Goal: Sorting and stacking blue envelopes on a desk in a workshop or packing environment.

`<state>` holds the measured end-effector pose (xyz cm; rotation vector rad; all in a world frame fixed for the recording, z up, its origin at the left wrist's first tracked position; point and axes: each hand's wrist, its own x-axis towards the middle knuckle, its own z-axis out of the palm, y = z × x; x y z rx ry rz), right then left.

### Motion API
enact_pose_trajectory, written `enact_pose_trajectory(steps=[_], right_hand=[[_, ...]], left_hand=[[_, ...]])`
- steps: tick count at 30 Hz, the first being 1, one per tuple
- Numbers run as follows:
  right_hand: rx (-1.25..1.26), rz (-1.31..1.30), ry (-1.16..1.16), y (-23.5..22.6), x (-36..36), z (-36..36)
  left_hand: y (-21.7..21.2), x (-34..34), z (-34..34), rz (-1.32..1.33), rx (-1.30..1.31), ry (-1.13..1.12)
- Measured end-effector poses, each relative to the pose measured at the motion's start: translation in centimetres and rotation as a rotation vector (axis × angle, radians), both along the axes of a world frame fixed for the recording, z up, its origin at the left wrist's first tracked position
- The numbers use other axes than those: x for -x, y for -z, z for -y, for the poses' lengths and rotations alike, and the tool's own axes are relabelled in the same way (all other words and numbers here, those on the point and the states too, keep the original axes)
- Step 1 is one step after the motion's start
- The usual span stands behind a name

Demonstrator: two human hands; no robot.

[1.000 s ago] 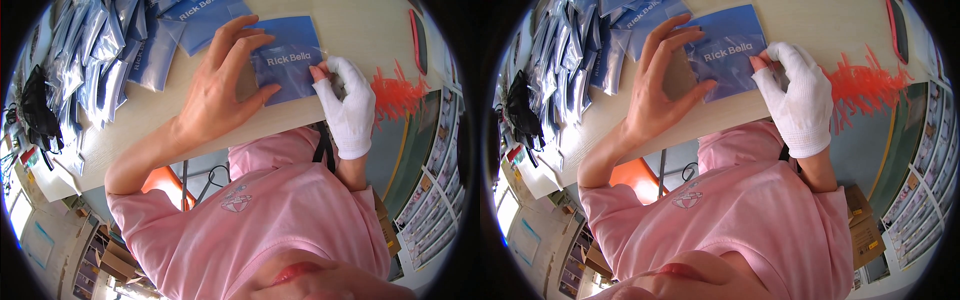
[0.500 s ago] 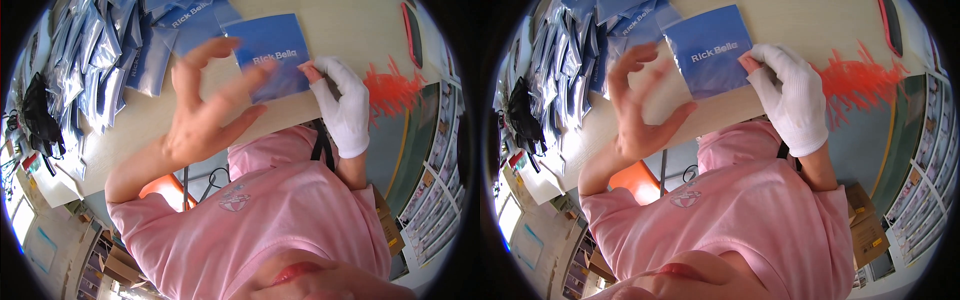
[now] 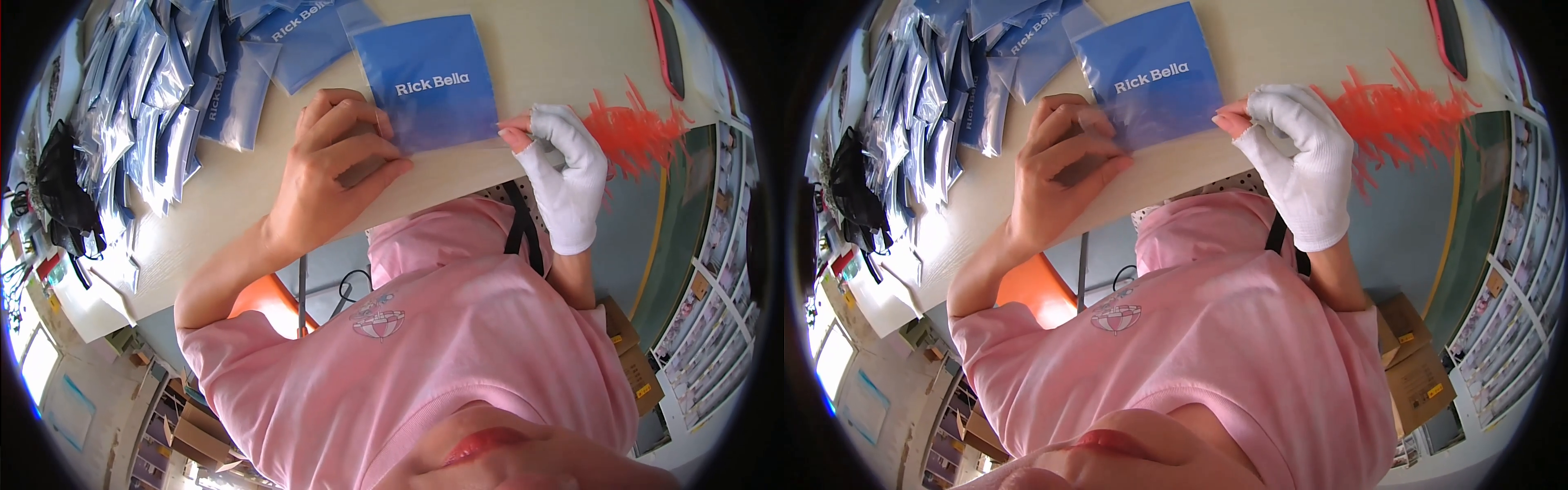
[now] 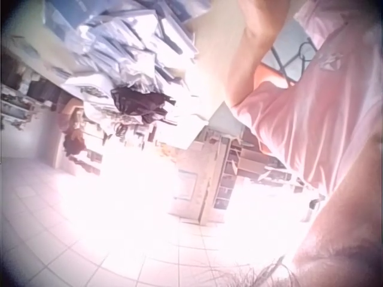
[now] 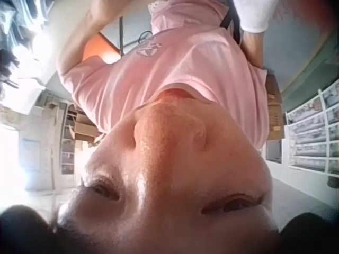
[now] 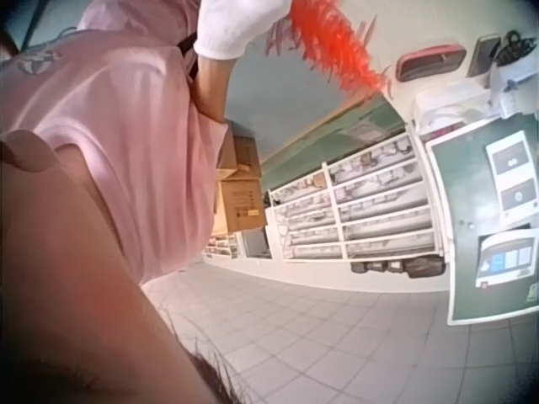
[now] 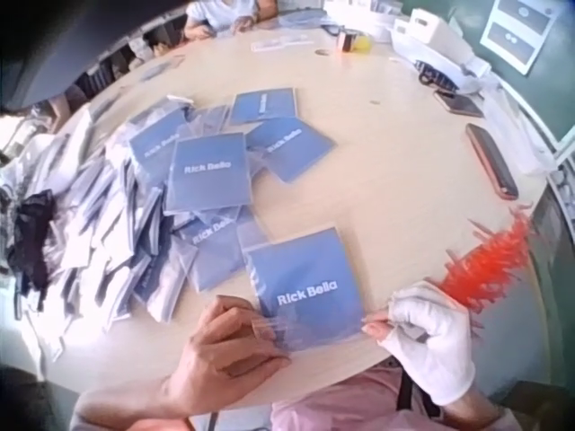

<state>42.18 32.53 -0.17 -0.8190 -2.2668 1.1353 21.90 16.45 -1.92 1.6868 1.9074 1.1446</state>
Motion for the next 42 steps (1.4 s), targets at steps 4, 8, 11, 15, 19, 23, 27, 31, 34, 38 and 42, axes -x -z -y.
enact_pose_trajectory(steps=[4,8,11,15,19,23,27,31,34,38,42], right_hand=[[-0.011,0.085,0.132,0.2,1.0,0.7],[-0.062,0.139,0.19,0.3,2.4,1.1],[-0.107,0.129,0.182,0.4,2.6,1.0],[-0.122,0.137,0.183,0.6,2.6,0.9],[-0.117,0.172,0.195,0.4,2.8,0.9],[-0.093,0.171,0.2,0.5,2.8,0.7],[-0.059,0.163,0.213,0.7,2.9,0.7],[-0.063,0.194,0.219,0.4,3.0,0.8],[-0.062,0.19,0.217,0.7,2.9,0.7],[-0.069,0.192,0.213,0.6,2.8,0.7],[-0.08,0.194,0.211,0.6,3.0,0.7]], left_hand=[[-0.4,0.5,0.2,-0.039,0.01,0.059],[-1.3,0.2,0.4,0.127,0.112,-0.037],[-1.5,0.0,0.7,0.386,0.057,-0.212],[-0.7,0.0,1.0,-0.491,-0.221,0.064],[-1.0,-1.5,1.1,-0.73,-0.09,0.259],[-0.4,-1.8,0.8,-0.555,0.098,0.282],[-0.2,-1.8,0.9,-0.472,0.141,0.283],[-0.3,-1.7,0.8,-0.446,0.149,0.292],[-0.1,-1.7,0.8,-0.427,0.154,0.291],[-0.2,-1.8,0.9,-0.426,0.15,0.292],[-0.1,-1.7,0.9,-0.424,0.155,0.294]])
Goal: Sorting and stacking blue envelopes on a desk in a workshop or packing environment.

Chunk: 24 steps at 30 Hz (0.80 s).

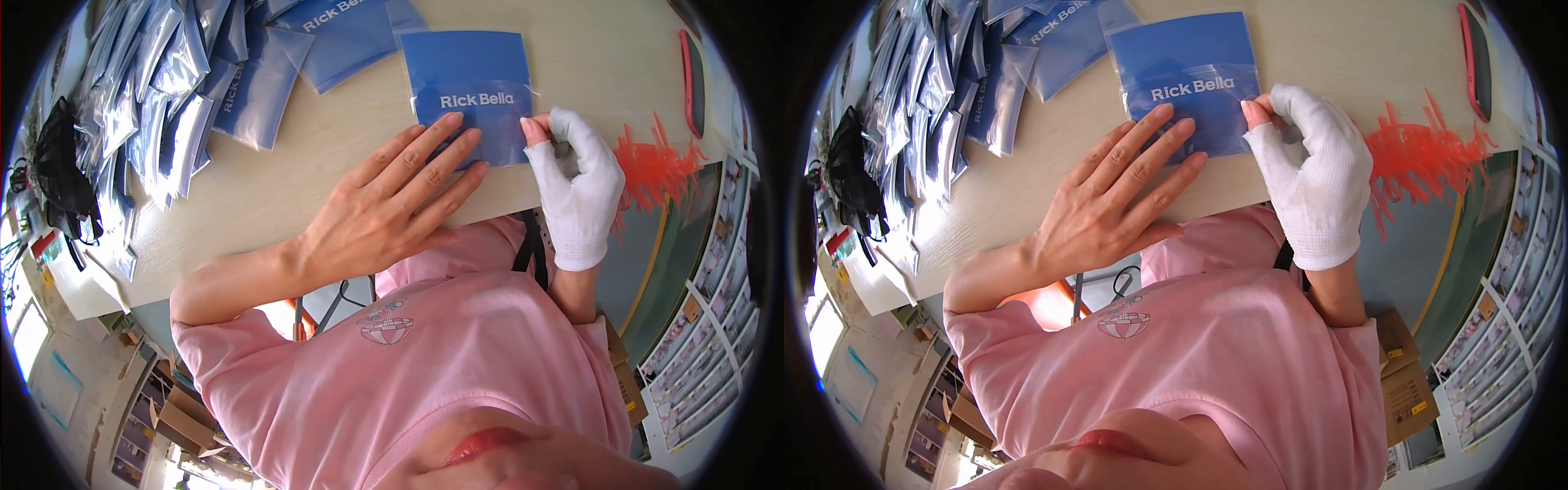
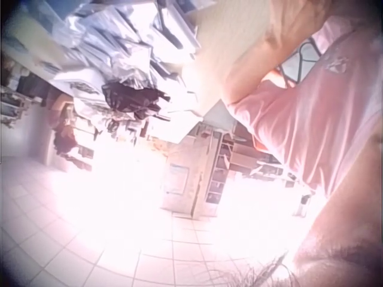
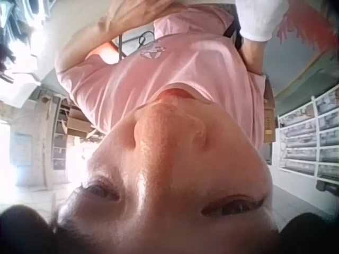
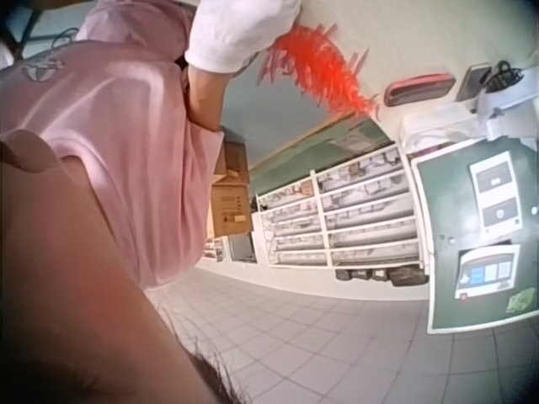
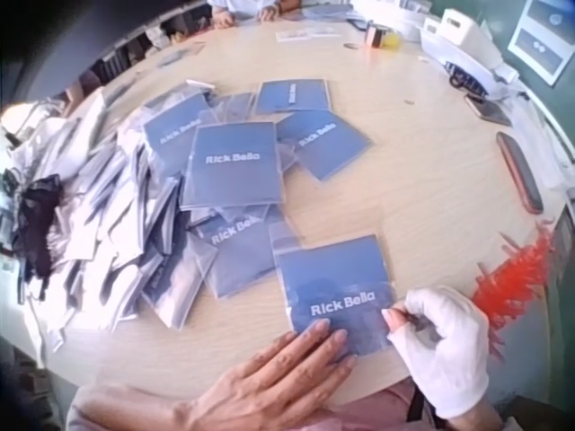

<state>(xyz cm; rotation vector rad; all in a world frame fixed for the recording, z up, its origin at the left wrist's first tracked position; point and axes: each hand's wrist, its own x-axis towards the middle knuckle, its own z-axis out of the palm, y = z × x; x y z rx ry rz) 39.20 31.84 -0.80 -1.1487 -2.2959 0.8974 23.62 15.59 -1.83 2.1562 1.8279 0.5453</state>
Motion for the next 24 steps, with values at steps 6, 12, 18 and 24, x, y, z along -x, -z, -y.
enact_pose_trajectory(steps=[6,12,18,24], right_hand=[[-0.001,0.022,0.008,-0.5,0.1,0.2],[-0.481,0.096,0.031,0.4,0.0,0.1],[-0.679,-0.096,-0.458,-0.7,-0.1,0.0],[-0.776,-0.27,-0.113,-0.8,-2.3,-0.2]], left_hand=[[0.1,-0.1,-0.2,0.019,-0.01,0.017],[-0.3,-0.2,0.0,0.0,0.001,0.003],[-0.2,0.0,-0.3,-0.035,-0.027,0.024],[-0.5,-0.3,-0.3,-0.024,0.011,0.025]])
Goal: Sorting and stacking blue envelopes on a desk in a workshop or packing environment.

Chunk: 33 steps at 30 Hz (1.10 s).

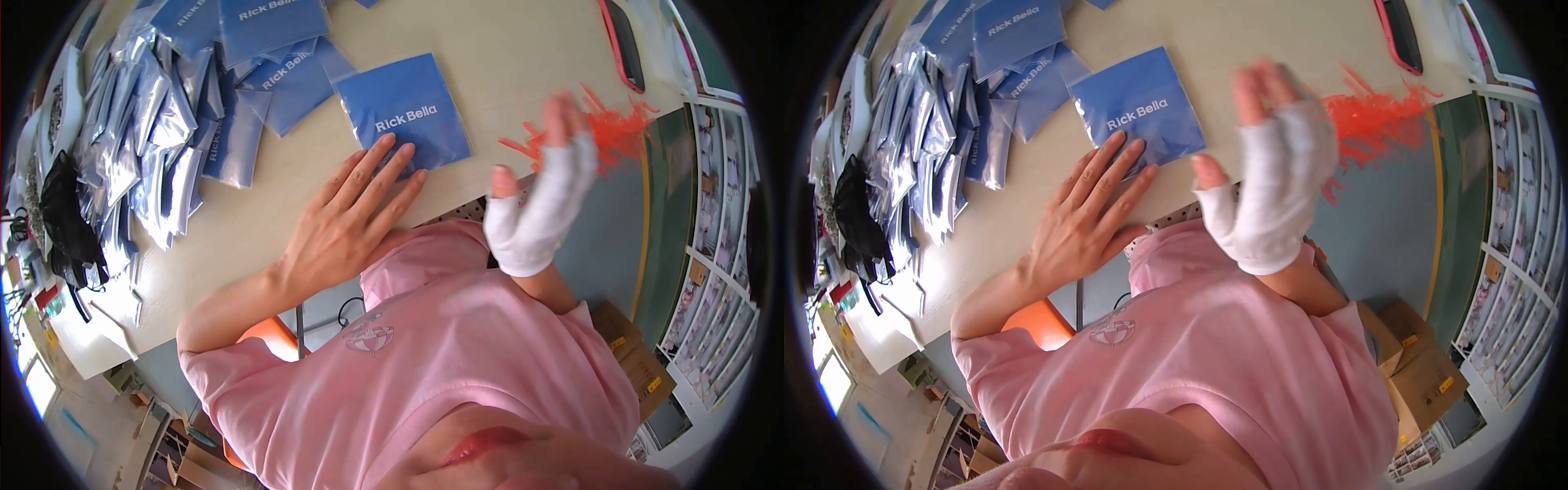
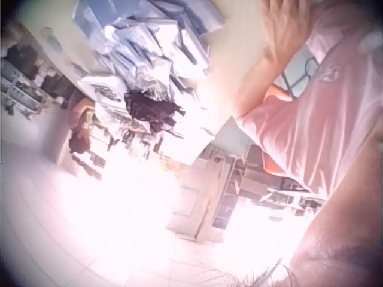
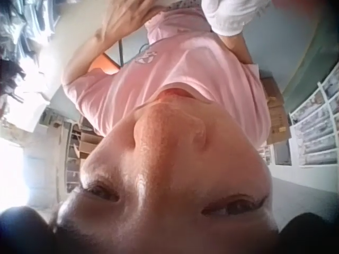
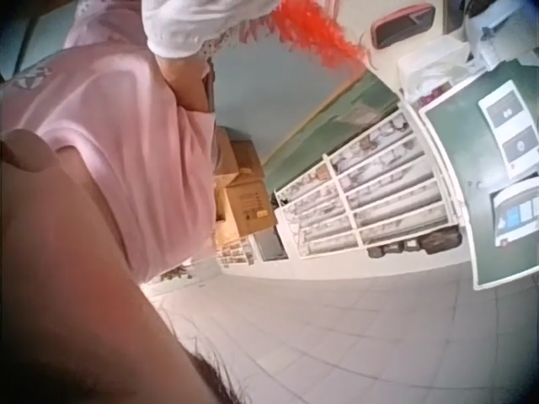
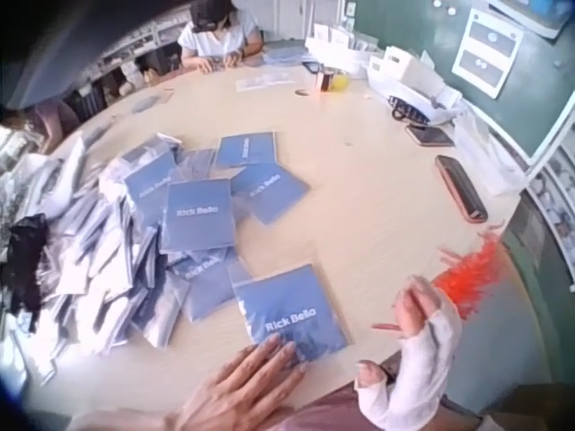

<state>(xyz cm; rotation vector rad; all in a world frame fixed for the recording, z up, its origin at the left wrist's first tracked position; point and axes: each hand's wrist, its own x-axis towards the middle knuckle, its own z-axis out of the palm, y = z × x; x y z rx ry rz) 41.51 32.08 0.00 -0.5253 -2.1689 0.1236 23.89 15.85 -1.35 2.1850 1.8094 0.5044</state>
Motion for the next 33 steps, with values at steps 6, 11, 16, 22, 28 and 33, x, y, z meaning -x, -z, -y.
enact_pose_trajectory(steps=[6,11,16,22,28,33], right_hand=[[0.333,0.19,-0.159,0.0,0.8,0.9],[0.336,0.266,-0.103,2.4,2.3,1.3],[0.629,0.116,-0.263,2.9,3.1,-0.3],[1.269,-0.058,-0.571,1.7,2.0,-1.8],[1.078,0.003,-0.597,-2.1,3.2,-5.2],[0.983,-0.009,-0.65,-5.1,10.0,-12.4]], left_hand=[[-0.6,-0.2,0.8,-0.133,-0.154,-0.062],[0.2,-2.1,0.8,0.174,-0.191,-0.276],[2.1,-4.7,1.6,0.01,-0.246,-0.423],[2.1,-6.2,1.0,-0.043,-0.349,-0.495],[-2.0,-1.2,4.8,-0.015,-0.565,-0.622],[-2.9,14.6,13.6,-0.301,-0.84,-1.131]])
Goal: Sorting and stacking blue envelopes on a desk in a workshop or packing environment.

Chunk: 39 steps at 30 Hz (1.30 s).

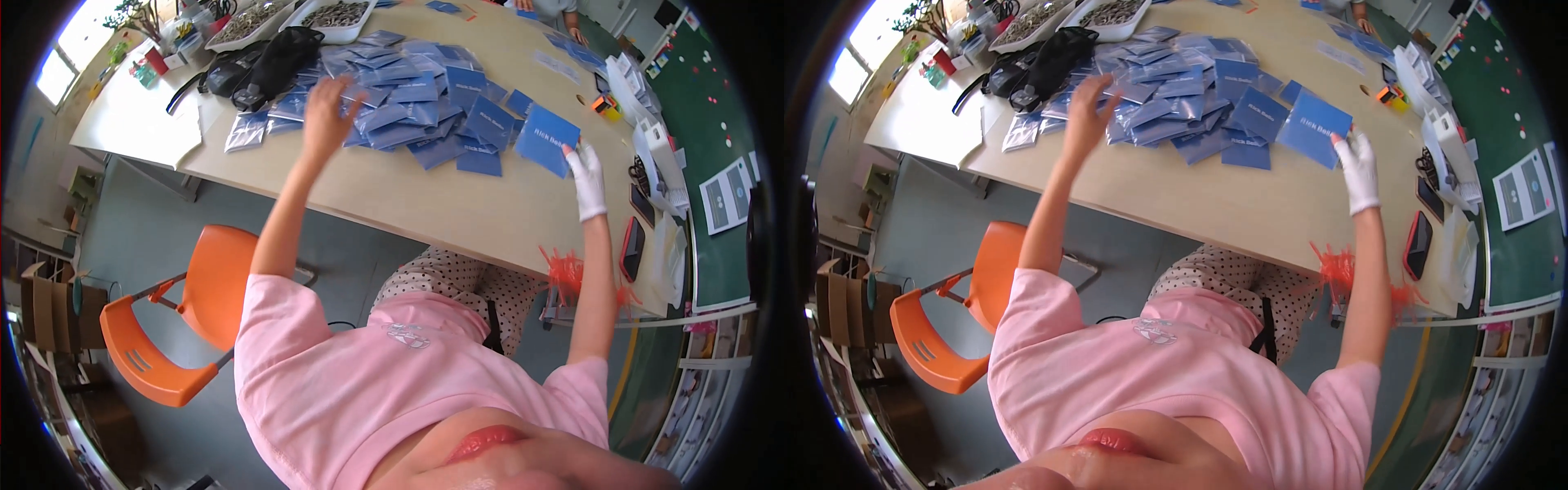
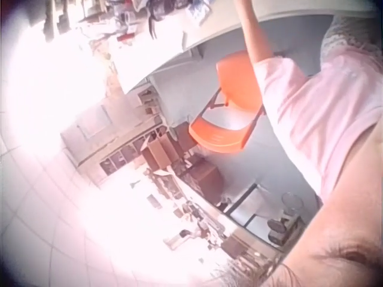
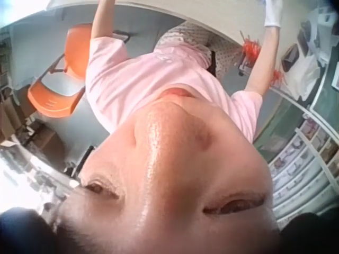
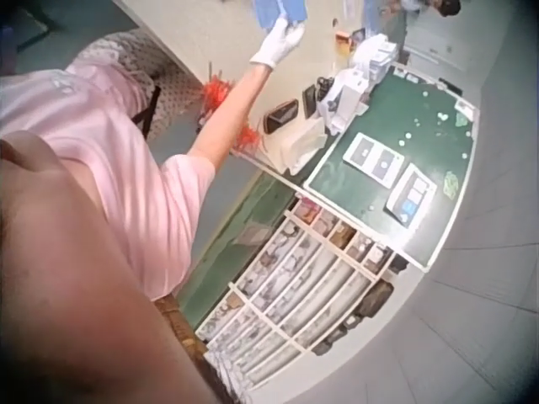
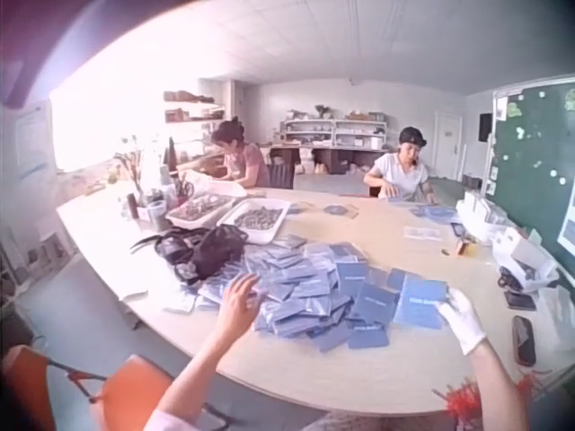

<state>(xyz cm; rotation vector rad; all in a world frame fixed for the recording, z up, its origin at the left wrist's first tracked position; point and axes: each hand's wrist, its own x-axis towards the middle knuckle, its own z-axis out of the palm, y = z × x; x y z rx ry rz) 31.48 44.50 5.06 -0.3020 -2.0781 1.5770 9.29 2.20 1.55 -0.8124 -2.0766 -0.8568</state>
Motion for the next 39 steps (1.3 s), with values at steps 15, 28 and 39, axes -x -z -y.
enact_pose_trajectory(steps=[15,28,39], right_hand=[[-1.287,0.156,-0.196,6.4,18.7,7.3],[-1.317,0.13,-0.244,7.5,13.0,-2.6],[-1.368,0.034,-0.208,7.0,7.6,-13.8]], left_hand=[[6.2,9.0,0.4,0.431,0.398,-0.36],[4.9,2.2,-11.2,0.507,0.401,-0.369],[5.1,-3.4,-24.0,0.516,0.256,-0.272]])
